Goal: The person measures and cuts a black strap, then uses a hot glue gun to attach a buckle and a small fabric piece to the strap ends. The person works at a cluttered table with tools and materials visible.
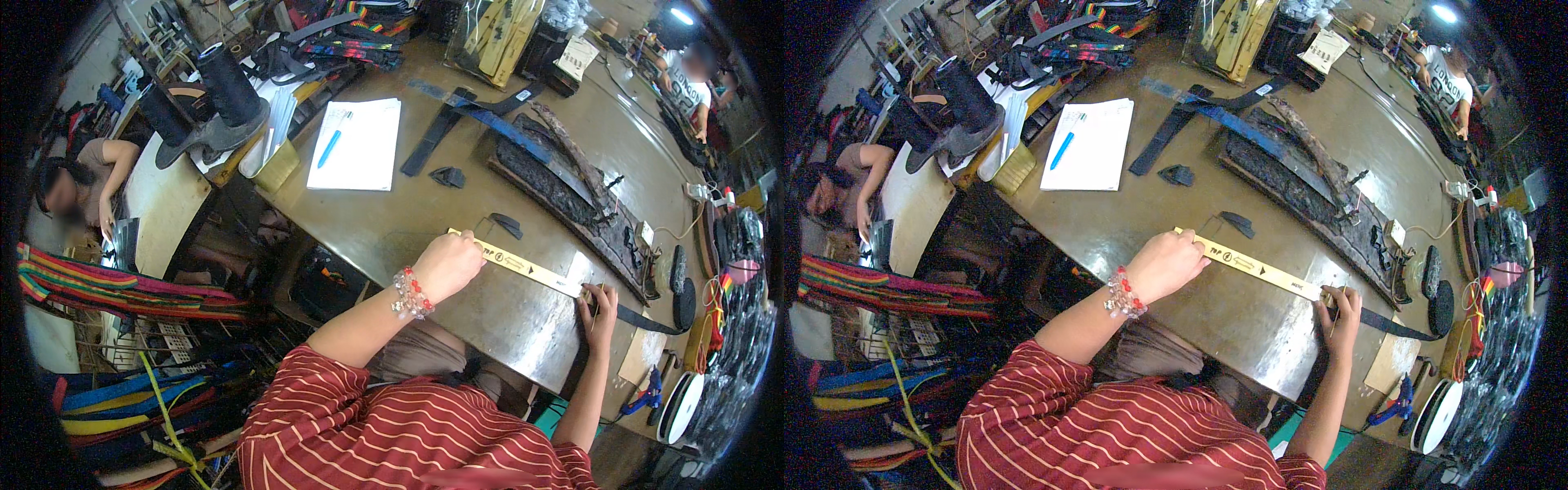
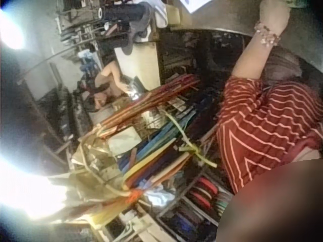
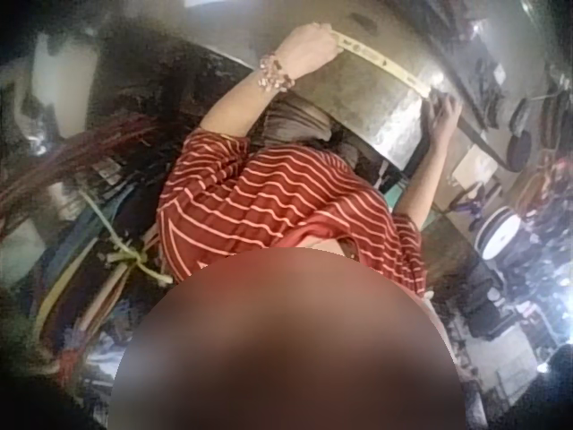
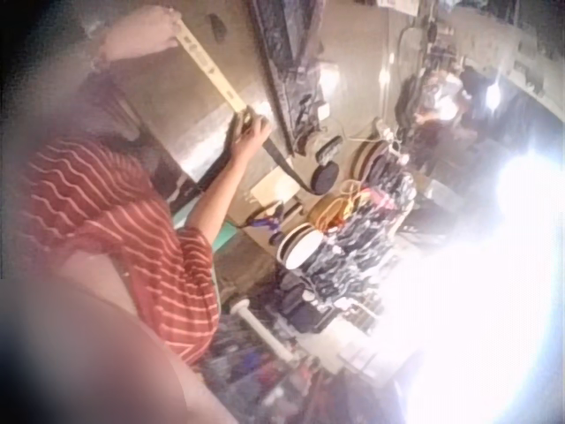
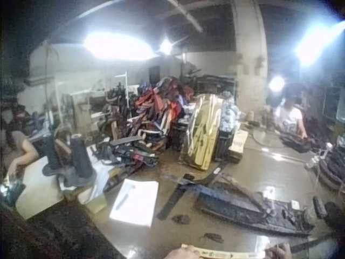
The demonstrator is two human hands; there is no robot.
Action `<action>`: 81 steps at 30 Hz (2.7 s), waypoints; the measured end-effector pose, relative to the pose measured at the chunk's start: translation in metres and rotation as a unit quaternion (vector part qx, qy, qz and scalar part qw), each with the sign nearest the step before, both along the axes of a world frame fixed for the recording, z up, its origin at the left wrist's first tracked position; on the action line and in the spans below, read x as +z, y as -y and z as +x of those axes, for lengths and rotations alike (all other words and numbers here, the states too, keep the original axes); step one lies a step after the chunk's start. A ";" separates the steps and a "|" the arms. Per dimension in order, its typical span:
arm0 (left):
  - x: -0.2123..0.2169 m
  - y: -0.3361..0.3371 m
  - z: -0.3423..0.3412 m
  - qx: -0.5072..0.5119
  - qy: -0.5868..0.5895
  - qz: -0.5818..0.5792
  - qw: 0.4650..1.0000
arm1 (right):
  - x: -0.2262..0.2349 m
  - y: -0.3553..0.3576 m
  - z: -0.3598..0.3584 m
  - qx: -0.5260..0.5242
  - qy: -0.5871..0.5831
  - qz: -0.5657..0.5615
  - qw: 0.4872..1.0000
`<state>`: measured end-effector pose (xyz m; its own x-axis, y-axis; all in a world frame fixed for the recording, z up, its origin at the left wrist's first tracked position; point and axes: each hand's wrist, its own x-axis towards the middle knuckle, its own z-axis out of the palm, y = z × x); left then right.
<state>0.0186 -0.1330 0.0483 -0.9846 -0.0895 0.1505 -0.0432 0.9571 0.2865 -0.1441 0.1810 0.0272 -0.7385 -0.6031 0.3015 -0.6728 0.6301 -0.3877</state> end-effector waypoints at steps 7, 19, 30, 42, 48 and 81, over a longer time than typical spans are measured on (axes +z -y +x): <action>0.000 0.000 -0.006 -0.006 0.016 -0.029 0.999 | -0.019 -0.013 -0.012 0.000 0.048 -0.075 0.996; 0.005 0.001 0.001 -0.010 0.017 0.018 1.000 | -0.019 0.016 0.001 -0.031 0.090 -0.186 0.978; 0.012 0.003 0.001 -0.028 0.030 0.013 0.999 | -0.031 0.027 0.015 -0.045 0.122 -0.254 0.958; 0.010 0.004 0.002 -0.049 0.012 -0.024 0.998 | -0.035 0.027 0.012 -0.072 0.144 -0.197 0.967; 0.010 0.004 0.001 -0.037 0.022 -0.015 0.999 | -0.035 0.025 0.013 -0.062 0.164 -0.267 0.948; 0.009 0.002 0.001 -0.038 0.017 -0.019 0.999 | -0.037 0.024 0.009 -0.081 0.120 -0.200 0.969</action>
